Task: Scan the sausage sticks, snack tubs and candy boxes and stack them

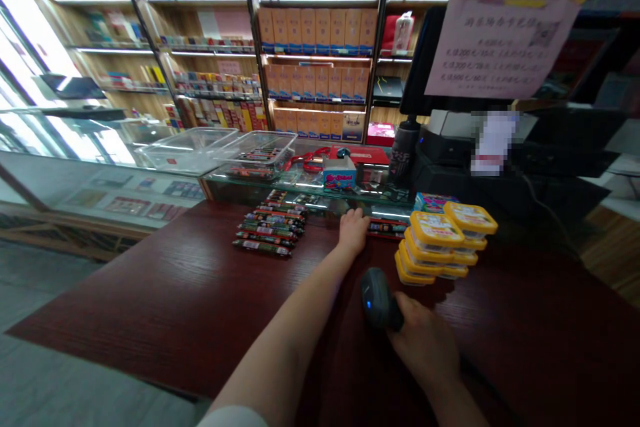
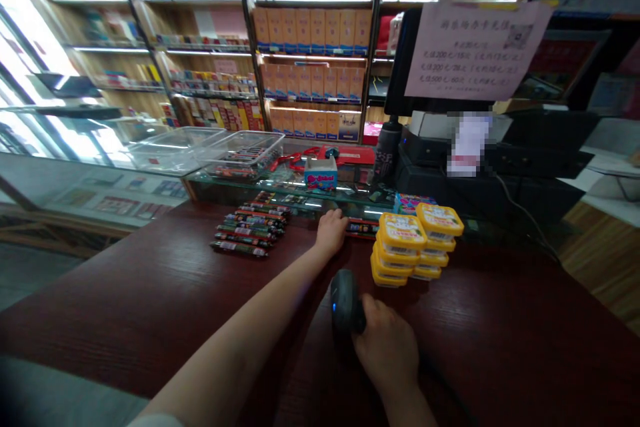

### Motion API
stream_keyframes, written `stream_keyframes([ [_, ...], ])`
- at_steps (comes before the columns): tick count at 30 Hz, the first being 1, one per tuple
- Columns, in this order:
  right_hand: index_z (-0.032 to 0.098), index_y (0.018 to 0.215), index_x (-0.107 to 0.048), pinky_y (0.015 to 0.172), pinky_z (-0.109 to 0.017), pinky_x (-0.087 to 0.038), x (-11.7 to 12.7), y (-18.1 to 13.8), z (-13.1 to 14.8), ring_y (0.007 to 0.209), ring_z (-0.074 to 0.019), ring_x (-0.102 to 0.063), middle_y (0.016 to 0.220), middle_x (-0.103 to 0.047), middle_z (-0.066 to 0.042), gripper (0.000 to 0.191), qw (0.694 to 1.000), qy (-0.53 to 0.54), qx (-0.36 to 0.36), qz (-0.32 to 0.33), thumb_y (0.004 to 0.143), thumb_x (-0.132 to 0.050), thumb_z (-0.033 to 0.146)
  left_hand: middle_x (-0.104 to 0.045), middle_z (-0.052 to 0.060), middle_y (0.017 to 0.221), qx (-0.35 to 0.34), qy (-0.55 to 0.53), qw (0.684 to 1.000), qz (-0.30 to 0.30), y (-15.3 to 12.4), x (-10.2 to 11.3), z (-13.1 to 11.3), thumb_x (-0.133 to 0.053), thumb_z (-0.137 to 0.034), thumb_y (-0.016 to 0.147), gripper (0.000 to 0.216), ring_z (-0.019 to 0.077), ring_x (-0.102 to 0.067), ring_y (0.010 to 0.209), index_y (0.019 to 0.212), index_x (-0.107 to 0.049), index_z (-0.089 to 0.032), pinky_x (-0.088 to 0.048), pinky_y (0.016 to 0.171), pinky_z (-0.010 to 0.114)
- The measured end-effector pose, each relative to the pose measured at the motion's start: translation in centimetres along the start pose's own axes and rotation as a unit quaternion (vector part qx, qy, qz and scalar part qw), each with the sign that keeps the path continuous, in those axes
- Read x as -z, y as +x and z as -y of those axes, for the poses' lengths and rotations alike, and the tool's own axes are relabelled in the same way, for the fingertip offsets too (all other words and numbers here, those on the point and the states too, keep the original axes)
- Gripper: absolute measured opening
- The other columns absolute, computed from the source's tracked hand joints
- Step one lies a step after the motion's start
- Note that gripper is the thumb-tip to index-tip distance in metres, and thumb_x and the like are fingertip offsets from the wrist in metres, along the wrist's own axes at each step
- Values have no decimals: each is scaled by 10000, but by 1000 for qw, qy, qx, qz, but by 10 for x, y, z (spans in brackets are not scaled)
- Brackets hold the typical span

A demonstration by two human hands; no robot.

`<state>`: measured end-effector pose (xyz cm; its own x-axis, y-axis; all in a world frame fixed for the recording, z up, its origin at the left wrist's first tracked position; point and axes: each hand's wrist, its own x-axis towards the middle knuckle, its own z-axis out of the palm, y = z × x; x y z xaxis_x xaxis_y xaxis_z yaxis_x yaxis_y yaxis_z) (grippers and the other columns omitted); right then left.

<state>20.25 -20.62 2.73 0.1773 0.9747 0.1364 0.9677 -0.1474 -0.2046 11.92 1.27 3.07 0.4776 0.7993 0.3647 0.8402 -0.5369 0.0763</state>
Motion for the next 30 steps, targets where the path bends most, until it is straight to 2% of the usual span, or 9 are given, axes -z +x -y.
stream_keyframes([
  [6, 240, 1017, -598, 623, -276, -362, 2, -1, 0, 784, -195, -654, 892, -694, -18, 237, 1000, 12, 6, 1, 796, -529, 192, -577, 100, 1046, -13, 4, 1000, -18, -19, 7, 10, -435, -173, 888, 194, 237, -483, 1006, 976, -608, -184, -418, 825, 365],
  [10, 236, 981, -605, 627, -276, -357, 3, -2, -1, 784, -195, -649, 871, -692, -15, 210, 1000, 29, 10, -6, 791, -531, 186, -597, 81, 988, 36, -33, 998, -32, -52, 15, 31, -529, -261, 855, 169, 224, -516, 969, 976, -623, -189, -422, 828, 339],
  [14, 234, 957, -612, 626, -284, -358, 1, -4, -2, 766, -198, -649, 854, -694, -22, 174, 999, 34, 28, -25, 814, -513, 215, -637, 65, 940, 96, -111, 988, -41, -86, 25, 53, -541, -232, 838, 209, 198, -557, 928, 1008, -647, -174, -423, 843, 314],
  [18, 235, 966, -619, 635, -284, -380, 2, -7, 0, 771, -207, -659, 870, -702, -16, 195, 997, 48, 48, -41, 796, -530, 200, -659, 68, 924, 132, -145, 979, -49, -107, 29, 64, -551, -213, 820, 210, 195, -576, 912, 988, -671, -170, -422, 838, 308],
  [24, 277, 999, -639, 611, -267, -416, 8, -2, -1, 771, -216, -680, 813, -724, 1, 243, 988, 152, 12, -40, 763, -577, 286, -643, 78, 910, 134, -138, 980, -54, -117, 26, 62, -509, -189, 839, 225, 198, -561, 904, 997, -666, -157, -415, 833, 313],
  [28, 236, 1049, -643, 697, -267, -469, 6, 4, -2, 805, -209, -679, 858, -732, -34, 347, 959, 280, 32, -37, 729, -607, 365, -633, 82, 915, 128, -135, 981, -52, -117, 26, 62, -517, -199, 838, 213, 200, -546, 891, 985, -665, -156, -407, 821, 312],
  [30, 216, 1068, -644, 731, -275, -484, 5, 5, -1, 821, -213, -679, 885, -733, -49, 387, 950, 307, 39, -46, 714, -613, 369, -632, 81, 921, 129, -136, 981, -53, -117, 26, 62, -522, -204, 838, 210, 199, -542, 895, 986, -664, -159, -403, 820, 308],
])
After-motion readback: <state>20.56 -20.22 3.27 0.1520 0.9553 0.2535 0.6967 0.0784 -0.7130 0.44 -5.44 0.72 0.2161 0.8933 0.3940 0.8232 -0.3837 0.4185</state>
